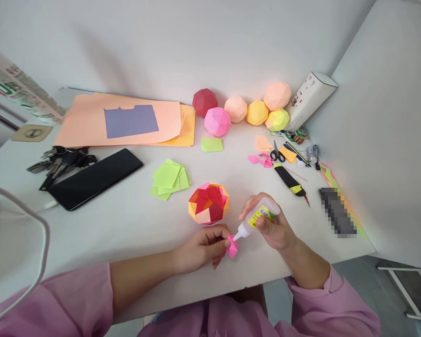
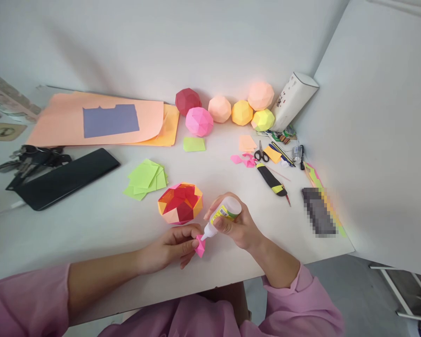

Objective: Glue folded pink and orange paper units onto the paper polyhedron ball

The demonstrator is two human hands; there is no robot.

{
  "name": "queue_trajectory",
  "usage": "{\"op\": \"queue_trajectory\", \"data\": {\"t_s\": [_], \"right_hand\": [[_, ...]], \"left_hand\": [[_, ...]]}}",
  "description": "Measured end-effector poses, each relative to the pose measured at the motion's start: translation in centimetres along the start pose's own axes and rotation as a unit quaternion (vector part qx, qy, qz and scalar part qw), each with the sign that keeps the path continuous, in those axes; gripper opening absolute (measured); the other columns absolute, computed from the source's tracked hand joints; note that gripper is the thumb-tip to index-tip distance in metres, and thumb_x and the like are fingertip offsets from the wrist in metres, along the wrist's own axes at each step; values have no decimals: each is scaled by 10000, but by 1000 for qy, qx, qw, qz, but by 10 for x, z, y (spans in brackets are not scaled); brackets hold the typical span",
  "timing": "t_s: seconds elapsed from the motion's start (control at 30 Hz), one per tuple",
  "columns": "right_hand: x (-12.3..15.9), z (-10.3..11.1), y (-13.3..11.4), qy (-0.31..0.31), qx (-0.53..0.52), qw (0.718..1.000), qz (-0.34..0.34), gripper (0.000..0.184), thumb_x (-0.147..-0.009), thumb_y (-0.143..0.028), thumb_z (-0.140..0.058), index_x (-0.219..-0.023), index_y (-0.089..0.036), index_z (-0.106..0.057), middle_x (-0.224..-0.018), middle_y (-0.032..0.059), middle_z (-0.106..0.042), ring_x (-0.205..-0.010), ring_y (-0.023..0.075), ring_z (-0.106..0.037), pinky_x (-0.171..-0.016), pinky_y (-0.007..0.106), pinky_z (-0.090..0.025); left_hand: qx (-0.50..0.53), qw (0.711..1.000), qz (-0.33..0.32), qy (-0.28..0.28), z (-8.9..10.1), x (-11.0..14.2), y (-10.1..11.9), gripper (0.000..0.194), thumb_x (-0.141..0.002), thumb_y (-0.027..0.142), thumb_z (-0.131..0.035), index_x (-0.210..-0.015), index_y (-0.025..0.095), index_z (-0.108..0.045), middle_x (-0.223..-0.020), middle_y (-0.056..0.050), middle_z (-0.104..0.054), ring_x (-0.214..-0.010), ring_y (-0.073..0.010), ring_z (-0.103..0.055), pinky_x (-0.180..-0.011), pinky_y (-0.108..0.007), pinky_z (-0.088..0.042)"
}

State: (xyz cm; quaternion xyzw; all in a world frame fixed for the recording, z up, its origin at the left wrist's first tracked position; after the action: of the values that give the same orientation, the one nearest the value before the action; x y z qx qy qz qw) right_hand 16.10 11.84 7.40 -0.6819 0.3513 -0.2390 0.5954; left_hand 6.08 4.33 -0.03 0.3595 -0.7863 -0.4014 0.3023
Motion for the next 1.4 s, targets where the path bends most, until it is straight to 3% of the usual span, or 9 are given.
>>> {"op": "queue_trajectory", "data": {"t_s": [0.77, 1.4], "right_hand": [[1, -6, -8, -30, 1, 998, 47, 202, -808, -330, -721, -940, -225, -611, -852, 32, -650, -749, 153, -605, -624, 275, -464], [3, -8, -19, -19, 47, 995, 83, 226, -781, -343, -742, -918, -214, -616, -839, 54, -656, -733, 171, -616, -605, 297, -487]], "left_hand": [[0, 1000, -2, 2, 1, 0, -2, 358, -846, 494, -614, -787, 142, -585, -624, 38, -481, -467, -64, -453, -483, -225, -430], [-1, 1000, 7, 4, 1, 0, 0, 368, -843, 505, -611, -774, 146, -571, -619, 39, -487, -466, -63, -458, -492, -224, -415]]}}
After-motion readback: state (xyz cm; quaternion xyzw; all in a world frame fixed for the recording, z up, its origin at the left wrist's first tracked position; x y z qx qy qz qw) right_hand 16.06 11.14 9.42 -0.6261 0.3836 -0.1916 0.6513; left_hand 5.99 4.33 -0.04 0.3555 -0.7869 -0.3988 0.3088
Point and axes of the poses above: each hand's wrist, its own x-axis away from the middle knuckle, its own z-axis out of the back of the hand, y = z × x, the point moved 7 cm from there along -x, towards the middle knuckle
